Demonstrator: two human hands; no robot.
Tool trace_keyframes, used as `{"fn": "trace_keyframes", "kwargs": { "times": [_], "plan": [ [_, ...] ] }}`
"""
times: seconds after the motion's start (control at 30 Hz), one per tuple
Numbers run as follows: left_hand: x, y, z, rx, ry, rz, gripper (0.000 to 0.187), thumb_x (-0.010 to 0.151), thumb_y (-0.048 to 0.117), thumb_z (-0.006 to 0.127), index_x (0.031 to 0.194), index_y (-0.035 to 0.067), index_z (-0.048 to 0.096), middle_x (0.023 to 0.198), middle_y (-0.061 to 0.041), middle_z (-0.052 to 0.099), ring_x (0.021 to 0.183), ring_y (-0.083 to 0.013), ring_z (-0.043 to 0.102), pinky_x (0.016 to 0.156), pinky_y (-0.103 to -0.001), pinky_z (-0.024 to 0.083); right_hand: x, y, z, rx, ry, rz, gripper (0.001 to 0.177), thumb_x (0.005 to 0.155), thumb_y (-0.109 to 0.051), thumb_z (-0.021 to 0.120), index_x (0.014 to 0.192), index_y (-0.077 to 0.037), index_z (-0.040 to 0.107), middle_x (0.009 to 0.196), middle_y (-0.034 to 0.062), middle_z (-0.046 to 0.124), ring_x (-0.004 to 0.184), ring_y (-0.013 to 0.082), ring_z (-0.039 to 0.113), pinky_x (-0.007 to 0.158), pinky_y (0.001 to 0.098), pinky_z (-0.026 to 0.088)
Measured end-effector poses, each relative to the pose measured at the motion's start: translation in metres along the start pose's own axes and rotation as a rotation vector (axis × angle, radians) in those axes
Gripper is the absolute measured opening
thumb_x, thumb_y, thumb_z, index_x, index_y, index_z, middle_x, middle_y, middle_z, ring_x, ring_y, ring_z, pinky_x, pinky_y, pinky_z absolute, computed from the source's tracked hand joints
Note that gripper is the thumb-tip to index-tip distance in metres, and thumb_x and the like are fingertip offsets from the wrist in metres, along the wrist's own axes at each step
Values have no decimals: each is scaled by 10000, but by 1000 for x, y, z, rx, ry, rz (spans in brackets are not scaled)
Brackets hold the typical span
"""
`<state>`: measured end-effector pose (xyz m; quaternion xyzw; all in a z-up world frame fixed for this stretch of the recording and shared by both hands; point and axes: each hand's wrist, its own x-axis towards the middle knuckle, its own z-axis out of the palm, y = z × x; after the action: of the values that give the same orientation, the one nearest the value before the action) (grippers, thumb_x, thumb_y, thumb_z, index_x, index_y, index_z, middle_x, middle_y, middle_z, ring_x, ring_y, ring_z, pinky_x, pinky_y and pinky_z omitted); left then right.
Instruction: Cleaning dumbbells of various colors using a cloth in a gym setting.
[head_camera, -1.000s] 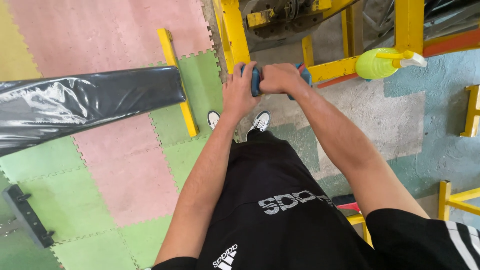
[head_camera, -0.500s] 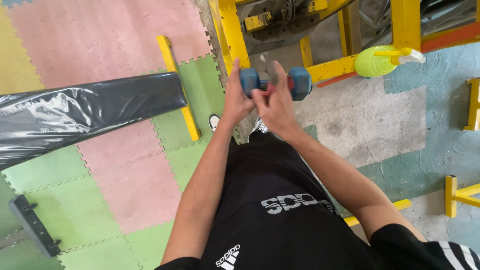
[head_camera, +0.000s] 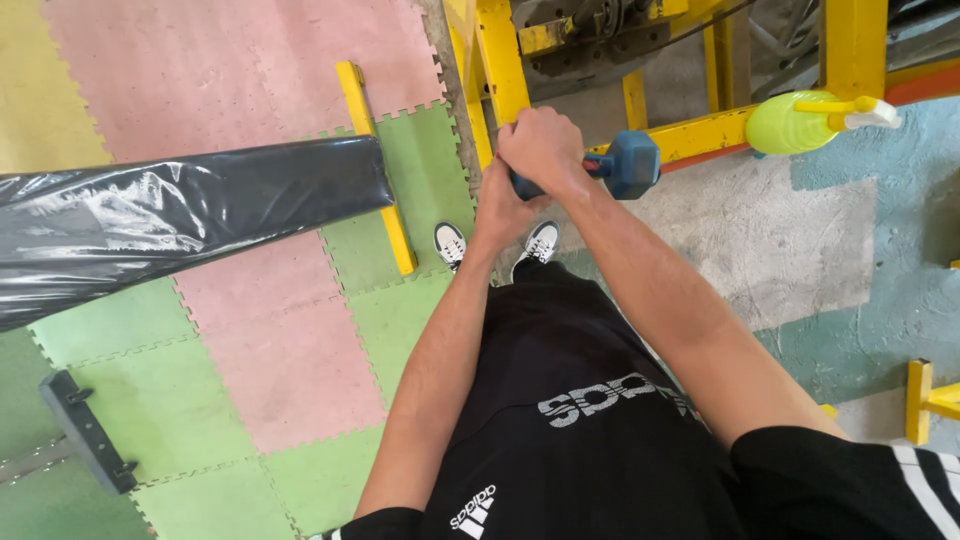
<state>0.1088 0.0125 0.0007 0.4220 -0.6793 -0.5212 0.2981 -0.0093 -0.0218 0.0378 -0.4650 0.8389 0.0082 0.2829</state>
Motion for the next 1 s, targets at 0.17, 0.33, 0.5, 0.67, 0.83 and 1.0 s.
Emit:
{"fn": "trace_keyframes", "kwargs": {
  "times": [0.17,0.33,0.5,0.67,0.83,1.0],
  "plan": [
    [-7,-29,9,-126,-54,-25,527,781,96,842,1242,-13,611,1163,-187,722,1102,-342,702,950,-404,548,-53,24,30,89,354,-242,379,998,-314,618,1241,-31,683,1329,228,610,1186,443,609,997,517,508],
    [-2,-16,3,-246,-63,73,556,848,68,754,1373,0,584,1282,-168,722,1195,-326,719,1080,-394,559,-91,56,32,220,535,-542,510,968,-140,685,1444,-6,558,1540,261,446,1393,466,474,1148,508,421],
    [-2,-28,10,10,23,51,1006,601,168,997,1425,-38,456,1339,-247,600,1248,-405,587,1071,-451,466,-112,85,9,324,372,-616,514,943,-49,674,1442,-19,555,1548,276,463,1357,464,527,1089,471,484],
    [8,-6,6,75,-74,-100,1042,596,154,931,1469,-5,384,1348,-243,562,1249,-416,562,1065,-455,464,-121,117,-43,394,236,-516,501,905,-58,709,1395,-74,608,1469,230,557,1303,412,582,1074,450,498],
    [20,49,16,390,-84,60,960,599,67,848,1469,44,442,1376,-248,520,1268,-436,470,1106,-494,391,-111,171,-77,456,445,-483,523,908,-50,730,1411,-43,588,1474,222,550,1361,420,558,1155,469,448],
    [34,55,56,905,-281,293,441,712,147,777,1139,97,674,1225,-131,612,1272,-349,519,1117,-514,382,-80,226,-63,303,550,-371,488,940,-11,711,1411,-104,619,1558,154,522,1372,384,529,1168,502,407]
  ]
}}
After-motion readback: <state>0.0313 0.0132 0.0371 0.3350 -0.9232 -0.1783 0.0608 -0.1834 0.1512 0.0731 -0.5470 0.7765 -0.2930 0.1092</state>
